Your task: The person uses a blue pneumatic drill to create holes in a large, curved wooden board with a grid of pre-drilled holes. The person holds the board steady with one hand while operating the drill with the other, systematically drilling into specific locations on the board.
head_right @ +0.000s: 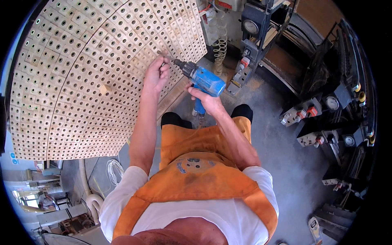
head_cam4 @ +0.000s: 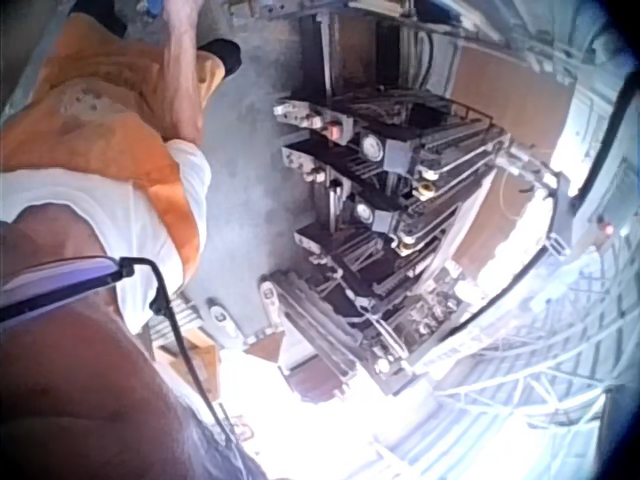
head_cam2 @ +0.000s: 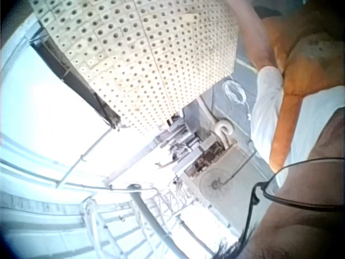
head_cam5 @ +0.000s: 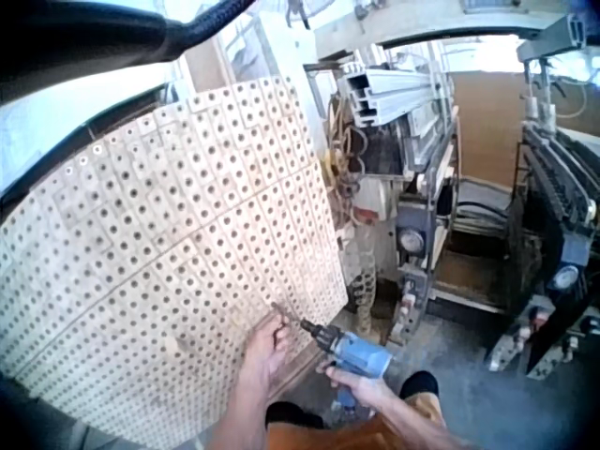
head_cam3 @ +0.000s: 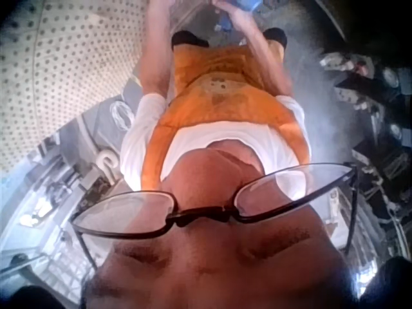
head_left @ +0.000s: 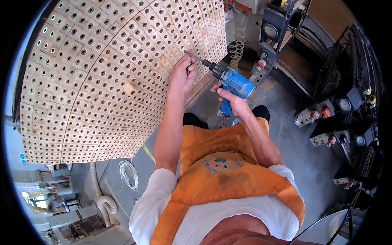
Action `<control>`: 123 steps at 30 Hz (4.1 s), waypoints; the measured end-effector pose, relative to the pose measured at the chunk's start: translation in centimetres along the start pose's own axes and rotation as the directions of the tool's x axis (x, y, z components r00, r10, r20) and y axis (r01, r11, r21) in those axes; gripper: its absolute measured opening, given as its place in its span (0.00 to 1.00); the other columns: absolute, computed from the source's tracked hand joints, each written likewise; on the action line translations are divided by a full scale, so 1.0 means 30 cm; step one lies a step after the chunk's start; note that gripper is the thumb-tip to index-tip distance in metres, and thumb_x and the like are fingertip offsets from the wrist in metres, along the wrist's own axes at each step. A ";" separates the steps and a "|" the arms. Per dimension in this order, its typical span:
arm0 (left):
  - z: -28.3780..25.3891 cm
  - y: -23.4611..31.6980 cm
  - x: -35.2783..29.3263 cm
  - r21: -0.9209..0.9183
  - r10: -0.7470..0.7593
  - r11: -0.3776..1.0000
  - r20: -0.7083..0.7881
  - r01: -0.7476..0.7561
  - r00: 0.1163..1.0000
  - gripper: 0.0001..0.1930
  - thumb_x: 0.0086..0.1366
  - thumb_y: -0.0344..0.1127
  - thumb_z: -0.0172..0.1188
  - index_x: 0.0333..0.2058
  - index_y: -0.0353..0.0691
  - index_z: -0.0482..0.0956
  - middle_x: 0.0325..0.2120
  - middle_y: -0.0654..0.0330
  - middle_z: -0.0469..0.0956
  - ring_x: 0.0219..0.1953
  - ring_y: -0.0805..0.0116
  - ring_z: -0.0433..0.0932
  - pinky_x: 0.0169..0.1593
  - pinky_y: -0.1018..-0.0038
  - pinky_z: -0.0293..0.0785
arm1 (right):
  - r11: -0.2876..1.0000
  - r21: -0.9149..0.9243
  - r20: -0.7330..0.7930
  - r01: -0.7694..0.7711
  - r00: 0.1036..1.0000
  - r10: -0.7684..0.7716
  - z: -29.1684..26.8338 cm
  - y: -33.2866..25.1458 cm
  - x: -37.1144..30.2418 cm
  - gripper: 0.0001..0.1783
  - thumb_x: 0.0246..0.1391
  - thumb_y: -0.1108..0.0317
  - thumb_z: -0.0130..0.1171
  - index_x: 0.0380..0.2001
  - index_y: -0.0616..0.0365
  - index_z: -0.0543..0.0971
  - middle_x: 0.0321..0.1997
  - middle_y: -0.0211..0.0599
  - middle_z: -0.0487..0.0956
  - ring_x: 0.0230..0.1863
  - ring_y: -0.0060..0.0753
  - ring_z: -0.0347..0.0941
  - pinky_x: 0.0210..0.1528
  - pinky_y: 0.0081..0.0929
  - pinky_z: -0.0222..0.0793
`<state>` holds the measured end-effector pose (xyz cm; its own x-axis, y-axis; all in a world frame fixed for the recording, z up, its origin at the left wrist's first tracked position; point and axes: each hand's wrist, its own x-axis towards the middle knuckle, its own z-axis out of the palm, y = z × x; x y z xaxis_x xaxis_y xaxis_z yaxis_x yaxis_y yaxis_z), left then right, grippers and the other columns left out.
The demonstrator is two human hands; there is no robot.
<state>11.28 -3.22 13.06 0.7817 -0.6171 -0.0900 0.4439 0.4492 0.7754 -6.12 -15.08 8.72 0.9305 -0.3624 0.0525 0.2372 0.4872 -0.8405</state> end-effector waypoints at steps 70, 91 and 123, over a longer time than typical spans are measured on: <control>-0.050 -0.068 0.022 -0.021 -0.014 1.000 -0.064 0.013 0.998 0.08 0.69 0.35 0.49 0.42 0.38 0.70 0.26 0.66 0.68 0.20 0.84 0.61 0.19 0.88 0.55 | 0.992 -0.071 -0.023 -0.106 0.994 0.104 -0.034 0.025 -0.018 0.12 0.53 0.74 0.59 0.42 0.58 0.75 0.39 0.33 0.80 0.43 0.28 0.77 0.34 0.22 0.68; -0.139 -0.223 -0.267 0.318 -0.296 0.896 -0.092 0.310 0.951 0.12 0.72 0.39 0.45 0.45 0.37 0.71 0.30 0.63 0.73 0.16 0.83 0.58 0.17 0.86 0.52 | 0.947 -0.320 0.001 0.011 1.000 -0.011 -0.011 -0.001 0.002 0.14 0.52 0.70 0.64 0.43 0.58 0.79 0.39 0.30 0.81 0.38 0.21 0.75 0.36 0.22 0.72; -0.069 -0.089 0.001 0.048 -0.053 0.997 -0.092 0.057 0.994 0.12 0.70 0.41 0.50 0.42 0.39 0.73 0.27 0.67 0.70 0.19 0.83 0.60 0.18 0.88 0.53 | 0.983 0.111 -0.004 -0.143 0.989 0.145 -0.049 0.109 -0.028 0.12 0.54 0.72 0.60 0.42 0.56 0.74 0.40 0.31 0.79 0.47 0.28 0.76 0.35 0.22 0.67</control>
<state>11.03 -3.11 9.68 0.7942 -0.5779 -0.1879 0.4665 0.3816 0.7980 -6.53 -14.37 5.14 0.9538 -0.2916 -0.0720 0.1308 0.6191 -0.7743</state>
